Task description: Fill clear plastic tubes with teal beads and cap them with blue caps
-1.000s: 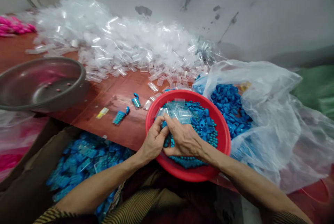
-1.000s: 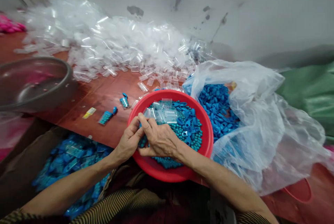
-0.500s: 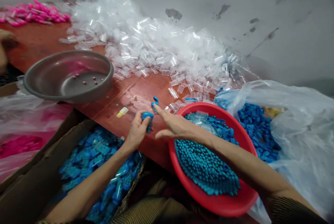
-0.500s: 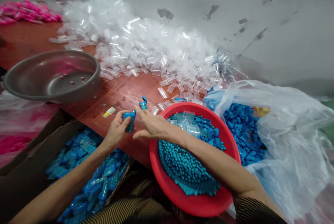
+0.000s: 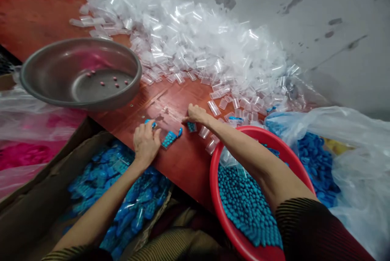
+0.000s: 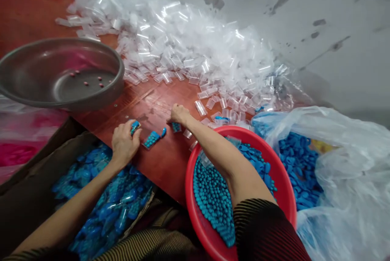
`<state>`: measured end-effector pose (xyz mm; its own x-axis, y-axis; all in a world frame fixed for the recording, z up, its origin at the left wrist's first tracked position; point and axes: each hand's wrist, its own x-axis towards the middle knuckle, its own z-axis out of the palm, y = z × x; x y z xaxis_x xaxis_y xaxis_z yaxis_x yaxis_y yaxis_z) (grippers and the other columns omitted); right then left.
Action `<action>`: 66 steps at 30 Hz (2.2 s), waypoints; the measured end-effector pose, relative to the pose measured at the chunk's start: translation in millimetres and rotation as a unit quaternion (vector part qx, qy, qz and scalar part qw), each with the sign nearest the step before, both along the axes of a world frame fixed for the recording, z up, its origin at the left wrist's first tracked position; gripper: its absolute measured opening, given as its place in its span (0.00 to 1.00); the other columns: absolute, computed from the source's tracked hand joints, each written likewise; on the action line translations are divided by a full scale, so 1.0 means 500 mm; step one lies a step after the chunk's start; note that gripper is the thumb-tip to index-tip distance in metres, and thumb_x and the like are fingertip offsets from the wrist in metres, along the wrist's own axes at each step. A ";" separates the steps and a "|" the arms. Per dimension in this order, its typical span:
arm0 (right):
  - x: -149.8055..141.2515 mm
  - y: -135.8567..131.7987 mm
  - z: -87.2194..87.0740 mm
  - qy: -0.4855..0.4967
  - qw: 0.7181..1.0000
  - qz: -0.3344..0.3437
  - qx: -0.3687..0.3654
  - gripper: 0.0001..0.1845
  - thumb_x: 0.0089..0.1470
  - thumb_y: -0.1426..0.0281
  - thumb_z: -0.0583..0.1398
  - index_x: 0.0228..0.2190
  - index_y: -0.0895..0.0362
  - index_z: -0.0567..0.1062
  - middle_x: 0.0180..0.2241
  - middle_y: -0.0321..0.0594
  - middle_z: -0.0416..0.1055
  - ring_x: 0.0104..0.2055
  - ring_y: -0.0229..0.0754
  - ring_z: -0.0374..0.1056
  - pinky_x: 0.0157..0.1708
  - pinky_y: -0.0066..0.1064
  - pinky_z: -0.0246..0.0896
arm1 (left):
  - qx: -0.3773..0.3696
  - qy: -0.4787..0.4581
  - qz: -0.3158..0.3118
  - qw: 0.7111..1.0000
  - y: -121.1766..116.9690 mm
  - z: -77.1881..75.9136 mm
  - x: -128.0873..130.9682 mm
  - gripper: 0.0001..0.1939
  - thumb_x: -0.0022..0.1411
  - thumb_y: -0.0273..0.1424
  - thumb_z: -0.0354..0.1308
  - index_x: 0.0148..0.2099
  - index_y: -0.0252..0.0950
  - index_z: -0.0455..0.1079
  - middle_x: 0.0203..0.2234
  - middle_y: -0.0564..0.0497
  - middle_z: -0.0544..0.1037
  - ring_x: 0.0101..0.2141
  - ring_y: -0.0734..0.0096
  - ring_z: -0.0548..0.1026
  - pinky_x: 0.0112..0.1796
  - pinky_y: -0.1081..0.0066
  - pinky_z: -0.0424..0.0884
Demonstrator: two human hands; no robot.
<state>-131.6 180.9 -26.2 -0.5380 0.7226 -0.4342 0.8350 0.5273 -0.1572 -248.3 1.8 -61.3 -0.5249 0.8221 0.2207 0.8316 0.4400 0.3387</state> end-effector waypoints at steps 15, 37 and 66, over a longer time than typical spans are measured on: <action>0.013 -0.073 -0.016 -0.042 0.982 0.166 -0.084 0.12 0.52 0.70 0.56 0.34 0.61 0.78 0.35 0.52 0.77 0.39 0.48 0.73 0.33 0.30 0.66 | -0.156 -0.088 -0.118 0.977 0.007 -0.014 0.041 0.14 0.63 0.35 0.47 0.44 0.32 0.66 0.38 0.41 0.70 0.42 0.57 0.69 0.42 0.63 0.65; 0.066 -0.158 0.095 0.336 0.862 -0.075 -0.372 0.08 0.60 0.65 0.50 0.33 0.56 0.61 0.24 0.31 0.66 0.19 0.33 0.64 0.18 0.25 0.62 | 0.182 -0.575 -0.097 0.792 -0.016 0.069 0.082 0.22 0.57 0.32 0.55 0.54 0.38 0.60 0.30 0.54 0.71 0.26 0.76 0.69 0.27 0.74 0.69; 0.121 -0.198 0.074 0.265 0.897 0.338 0.101 0.32 0.51 0.56 0.53 0.53 0.62 0.56 0.36 0.50 0.69 0.32 0.50 0.71 0.21 0.33 0.64 | 0.216 -0.737 -0.069 0.636 -0.031 0.087 0.146 0.16 0.57 0.41 0.57 0.39 0.37 0.56 0.21 0.58 0.65 0.19 0.84 0.61 0.21 0.81 0.59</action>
<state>-71.2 82.0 11.0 -0.9750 0.1893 0.1164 0.1503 0.9476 -0.2820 -175.1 -13.4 -18.0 -0.3523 0.9129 -0.2062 -0.5096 -0.0023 0.8604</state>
